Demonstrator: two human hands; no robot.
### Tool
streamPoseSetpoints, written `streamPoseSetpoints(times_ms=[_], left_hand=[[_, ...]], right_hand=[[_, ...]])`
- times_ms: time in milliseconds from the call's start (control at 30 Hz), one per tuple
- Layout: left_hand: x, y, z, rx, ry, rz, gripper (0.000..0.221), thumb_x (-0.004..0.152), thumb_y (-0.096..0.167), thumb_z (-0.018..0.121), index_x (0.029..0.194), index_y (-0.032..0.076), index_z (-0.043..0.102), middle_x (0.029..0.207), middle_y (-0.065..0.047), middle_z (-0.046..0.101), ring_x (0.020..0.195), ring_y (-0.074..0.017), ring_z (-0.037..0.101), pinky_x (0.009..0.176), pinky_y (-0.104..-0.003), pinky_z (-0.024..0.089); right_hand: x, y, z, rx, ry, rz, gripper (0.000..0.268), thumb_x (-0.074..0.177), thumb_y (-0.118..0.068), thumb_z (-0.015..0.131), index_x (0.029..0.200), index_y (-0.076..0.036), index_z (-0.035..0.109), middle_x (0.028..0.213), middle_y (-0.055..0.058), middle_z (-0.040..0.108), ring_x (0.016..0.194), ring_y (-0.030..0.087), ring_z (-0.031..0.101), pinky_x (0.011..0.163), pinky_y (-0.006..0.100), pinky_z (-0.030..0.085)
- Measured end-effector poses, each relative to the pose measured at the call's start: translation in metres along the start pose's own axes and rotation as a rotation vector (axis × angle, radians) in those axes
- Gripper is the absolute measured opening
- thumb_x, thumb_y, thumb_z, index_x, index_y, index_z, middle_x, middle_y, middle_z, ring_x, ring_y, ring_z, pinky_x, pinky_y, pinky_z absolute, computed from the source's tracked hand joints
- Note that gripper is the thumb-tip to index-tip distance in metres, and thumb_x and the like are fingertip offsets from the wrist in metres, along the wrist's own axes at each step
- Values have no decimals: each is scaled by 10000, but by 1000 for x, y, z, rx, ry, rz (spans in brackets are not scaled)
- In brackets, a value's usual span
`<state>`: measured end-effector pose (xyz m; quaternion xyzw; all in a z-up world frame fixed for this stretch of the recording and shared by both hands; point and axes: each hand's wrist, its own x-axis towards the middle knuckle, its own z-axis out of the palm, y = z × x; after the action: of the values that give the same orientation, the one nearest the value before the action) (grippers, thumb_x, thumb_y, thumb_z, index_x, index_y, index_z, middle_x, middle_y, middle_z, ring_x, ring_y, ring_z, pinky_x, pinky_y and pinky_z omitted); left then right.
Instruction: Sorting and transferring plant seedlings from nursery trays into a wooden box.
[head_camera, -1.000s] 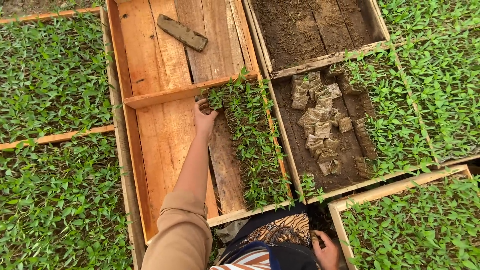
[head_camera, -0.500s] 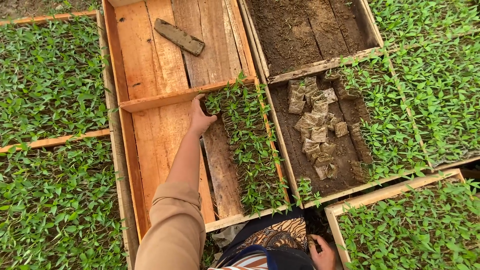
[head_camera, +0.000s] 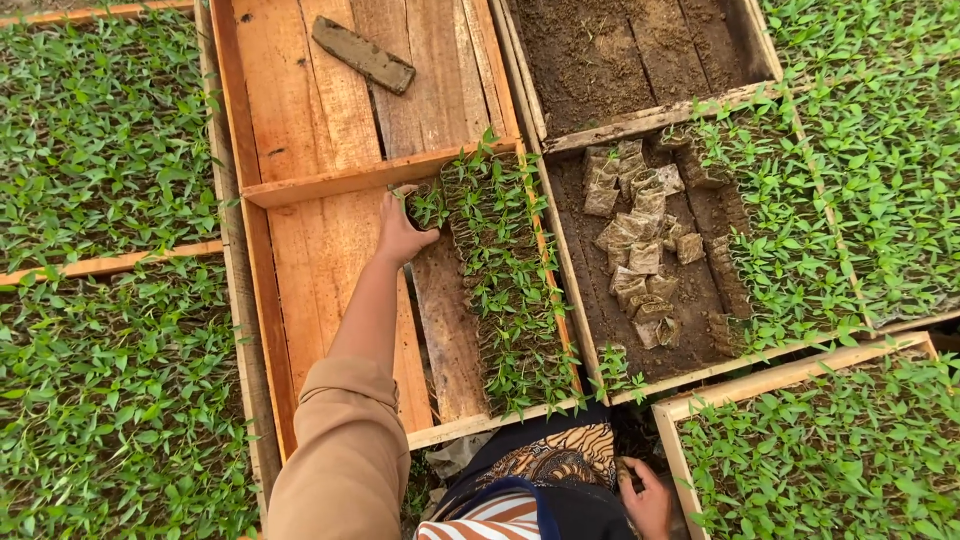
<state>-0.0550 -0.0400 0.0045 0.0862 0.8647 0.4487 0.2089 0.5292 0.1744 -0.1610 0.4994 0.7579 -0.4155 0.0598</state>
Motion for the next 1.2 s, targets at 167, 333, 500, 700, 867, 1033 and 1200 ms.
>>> streamPoseSetpoints(times_ms=[167,333,500,700,867,1033,1200], left_hand=[[-58,-15,-14,-19,-96,-28,735,689,72,762,1292,242,378,1485,-107,170,1353,-312,325,1057,-462,378],[-162,-2,-14,101,-196,84,849,583,-11,771,1329,58,371,1309,-241,359,1289,-502,347,1016,-603,384],[-230,-3,12,98,-500,-8,779,578,-33,764,1264,75,412,1354,-248,318,1157,-576,477,906,-638,514],[-241,-19,35,73,-590,76,727,649,-52,673,1298,83,375,1340,-245,266,1085,-639,489,878,-652,531],[-248,-4,19,12,-657,-3,905,671,-39,637,1467,158,254,1405,-265,183,1207,-656,354,979,-669,442],[-261,13,20,9,-592,-90,950,721,-95,561,1546,191,185,1469,-332,149,1300,-635,257,1077,-680,312],[-274,36,34,-262,-592,-290,937,755,-164,461,1562,138,93,1554,-330,-55,1416,-545,-2,1149,-623,209]], right_hand=[[-2,11,-3,-62,6,-201,302,843,-188,606,1123,-179,717,1028,-54,750,469,90,478,477,249,387],[-13,-14,-1,125,151,-379,251,816,-90,715,1066,-78,739,997,172,720,1012,333,660,855,461,515],[-11,-20,-4,119,146,-399,202,801,-96,723,999,-123,749,964,117,731,968,278,684,852,389,519],[-21,-39,-10,137,144,-386,215,807,-94,724,1020,-106,745,999,122,726,992,283,673,846,400,519],[-18,-32,-7,155,139,-373,238,791,-77,728,1028,-98,738,1022,130,720,1019,293,664,850,404,517],[-16,-31,-4,183,144,-342,227,804,-95,729,1031,-99,742,1029,116,724,1026,294,662,864,411,518],[-22,-38,-2,208,138,-287,230,804,-82,718,1033,-80,747,1045,134,724,1035,315,661,868,443,523]])
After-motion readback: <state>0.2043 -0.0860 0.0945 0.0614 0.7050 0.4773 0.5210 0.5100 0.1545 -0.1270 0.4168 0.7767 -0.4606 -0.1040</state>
